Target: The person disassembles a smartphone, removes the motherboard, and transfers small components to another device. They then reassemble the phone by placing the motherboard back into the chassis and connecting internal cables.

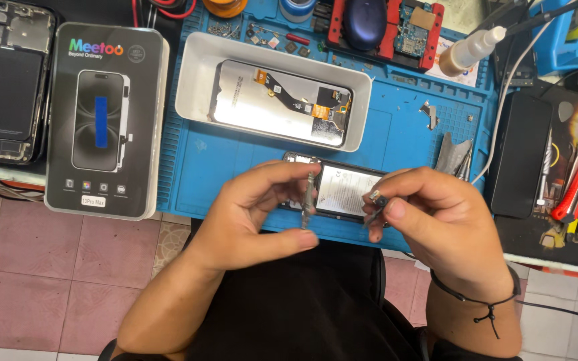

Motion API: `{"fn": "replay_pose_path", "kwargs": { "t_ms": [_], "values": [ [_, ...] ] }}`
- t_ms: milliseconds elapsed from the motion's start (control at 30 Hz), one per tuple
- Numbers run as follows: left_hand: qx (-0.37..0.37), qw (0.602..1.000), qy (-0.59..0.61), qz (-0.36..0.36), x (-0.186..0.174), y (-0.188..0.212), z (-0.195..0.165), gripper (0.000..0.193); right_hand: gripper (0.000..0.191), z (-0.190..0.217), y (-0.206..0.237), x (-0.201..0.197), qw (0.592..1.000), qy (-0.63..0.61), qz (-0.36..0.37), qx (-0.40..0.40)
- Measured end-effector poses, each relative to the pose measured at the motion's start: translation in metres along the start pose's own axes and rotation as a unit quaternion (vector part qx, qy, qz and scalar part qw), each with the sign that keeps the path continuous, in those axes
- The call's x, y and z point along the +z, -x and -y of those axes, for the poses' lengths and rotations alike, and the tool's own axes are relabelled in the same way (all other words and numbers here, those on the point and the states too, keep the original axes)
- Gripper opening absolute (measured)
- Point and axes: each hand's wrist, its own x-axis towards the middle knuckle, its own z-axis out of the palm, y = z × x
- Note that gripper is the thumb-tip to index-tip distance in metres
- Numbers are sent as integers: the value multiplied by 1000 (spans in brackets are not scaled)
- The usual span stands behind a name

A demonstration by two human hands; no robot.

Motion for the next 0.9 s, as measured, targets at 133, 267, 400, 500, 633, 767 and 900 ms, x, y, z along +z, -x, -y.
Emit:
{"fn": "replay_pose_path", "kwargs": {
  "t_ms": [133,267,400,500,633,767,900],
  "values": [
    [57,952,-294,-63,12,-3,-16,63,16,3,8,-10,1000,9,6,-6],
    [73,919,-378,-83,20,-8,-28,60,17,2,12,-13,1000,22,-12,-10],
    [81,886,-448,-85,26,-9,-35,60,17,2,14,-14,999,33,-22,-25],
    [86,874,-470,-85,28,-10,-36,58,15,2,13,-14,999,14,-11,-38],
    [79,877,-470,-68,27,-10,-38,66,13,2,15,-12,998,7,1,-58],
    [78,885,-455,-60,26,-10,-37,82,14,1,17,-13,998,18,-5,-55],
    [87,890,-445,-42,22,-6,-33,87,11,2,14,-15,997,13,12,-72]
  ]
}}
